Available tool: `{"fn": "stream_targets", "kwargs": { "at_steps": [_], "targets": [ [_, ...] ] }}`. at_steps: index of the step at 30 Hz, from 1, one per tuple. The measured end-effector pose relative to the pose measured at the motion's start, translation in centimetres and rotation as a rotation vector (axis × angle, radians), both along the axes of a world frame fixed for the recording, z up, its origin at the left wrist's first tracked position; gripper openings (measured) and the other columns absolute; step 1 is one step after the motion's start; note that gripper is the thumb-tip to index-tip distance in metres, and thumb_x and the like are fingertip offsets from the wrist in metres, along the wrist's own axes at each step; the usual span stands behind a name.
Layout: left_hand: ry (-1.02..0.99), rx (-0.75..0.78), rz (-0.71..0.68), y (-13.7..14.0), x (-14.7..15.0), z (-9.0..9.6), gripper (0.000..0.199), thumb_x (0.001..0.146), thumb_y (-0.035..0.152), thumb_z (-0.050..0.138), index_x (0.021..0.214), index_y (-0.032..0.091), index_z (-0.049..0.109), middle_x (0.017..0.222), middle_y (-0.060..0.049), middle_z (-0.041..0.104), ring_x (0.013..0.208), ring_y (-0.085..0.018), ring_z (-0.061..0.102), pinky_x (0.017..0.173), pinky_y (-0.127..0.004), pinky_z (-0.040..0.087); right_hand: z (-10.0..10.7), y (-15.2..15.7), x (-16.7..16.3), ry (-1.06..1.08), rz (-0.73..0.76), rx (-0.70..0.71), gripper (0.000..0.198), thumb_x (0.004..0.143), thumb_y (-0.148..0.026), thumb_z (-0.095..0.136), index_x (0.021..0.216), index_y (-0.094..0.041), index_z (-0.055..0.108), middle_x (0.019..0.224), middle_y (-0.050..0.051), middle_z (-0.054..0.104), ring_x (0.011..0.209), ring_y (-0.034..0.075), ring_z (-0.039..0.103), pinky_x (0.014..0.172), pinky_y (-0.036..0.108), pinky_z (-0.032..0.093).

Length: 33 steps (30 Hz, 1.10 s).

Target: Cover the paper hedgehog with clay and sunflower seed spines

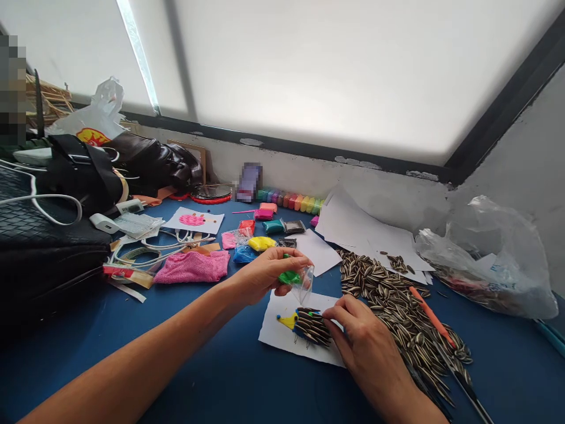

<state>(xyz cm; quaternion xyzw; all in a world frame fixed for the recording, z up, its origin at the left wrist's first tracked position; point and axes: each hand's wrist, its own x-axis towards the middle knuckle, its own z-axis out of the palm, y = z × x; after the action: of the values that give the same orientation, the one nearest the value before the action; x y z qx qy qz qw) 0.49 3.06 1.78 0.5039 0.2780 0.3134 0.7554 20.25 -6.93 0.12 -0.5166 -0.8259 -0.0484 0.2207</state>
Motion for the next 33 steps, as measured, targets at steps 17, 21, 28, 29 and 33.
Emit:
{"fn": "stream_targets", "kwargs": {
  "at_steps": [17, 21, 28, 29, 33],
  "targets": [
    [-0.016, -0.019, 0.005, 0.0, 0.09, 0.1, 0.029, 0.076, 0.037, 0.073, 0.083, 0.013, 0.06, 0.066, -0.004, 0.064, 0.045, -0.004, 0.043, 0.04, -0.018, 0.022, 0.13, -0.31, -0.3, 0.038, -0.043, -0.077, 0.019, 0.093, -0.025, 0.049, 0.08, -0.024, 0.062, 0.08, 0.003, 0.065, 0.068, 0.017, 0.066, 0.058, 0.027, 0.051],
    [-0.011, -0.02, 0.01, -0.07, 0.08, 0.16, 0.028, 0.076, 0.037, 0.073, 0.083, 0.013, 0.061, 0.066, -0.004, 0.064, 0.047, -0.005, 0.044, 0.041, -0.019, 0.022, 0.06, -0.3, -0.31, 0.034, -0.036, -0.091, 0.018, 0.092, -0.023, 0.048, 0.081, -0.024, 0.062, 0.081, 0.004, 0.065, 0.069, 0.017, 0.066, 0.06, 0.028, 0.052],
    [0.004, -0.028, 0.008, -0.1, 0.04, 0.25, 0.026, 0.078, 0.035, 0.072, 0.083, 0.013, 0.06, 0.067, -0.003, 0.063, 0.047, -0.005, 0.042, 0.041, -0.019, 0.023, -0.03, -0.27, -0.22, 0.04, -0.037, -0.087, 0.02, 0.095, -0.028, 0.049, 0.082, -0.024, 0.063, 0.082, 0.003, 0.066, 0.071, 0.017, 0.066, 0.06, 0.028, 0.051],
    [0.002, -0.028, 0.008, -0.08, 0.04, 0.24, 0.025, 0.078, 0.034, 0.072, 0.083, 0.013, 0.06, 0.067, -0.003, 0.063, 0.047, -0.005, 0.043, 0.041, -0.019, 0.022, -0.02, -0.25, -0.19, 0.042, -0.038, -0.087, 0.02, 0.095, -0.028, 0.049, 0.082, -0.024, 0.063, 0.082, 0.003, 0.066, 0.071, 0.017, 0.066, 0.06, 0.027, 0.051],
    [0.003, -0.025, 0.007, -0.04, 0.06, 0.12, 0.024, 0.08, 0.033, 0.071, 0.083, 0.013, 0.06, 0.067, -0.003, 0.063, 0.045, -0.004, 0.041, 0.04, -0.019, 0.023, 0.18, -0.21, -0.12, 0.068, -0.069, -0.101, 0.023, 0.096, -0.033, 0.047, 0.082, -0.025, 0.063, 0.082, 0.004, 0.066, 0.069, 0.017, 0.065, 0.056, 0.027, 0.049]
  ]
}}
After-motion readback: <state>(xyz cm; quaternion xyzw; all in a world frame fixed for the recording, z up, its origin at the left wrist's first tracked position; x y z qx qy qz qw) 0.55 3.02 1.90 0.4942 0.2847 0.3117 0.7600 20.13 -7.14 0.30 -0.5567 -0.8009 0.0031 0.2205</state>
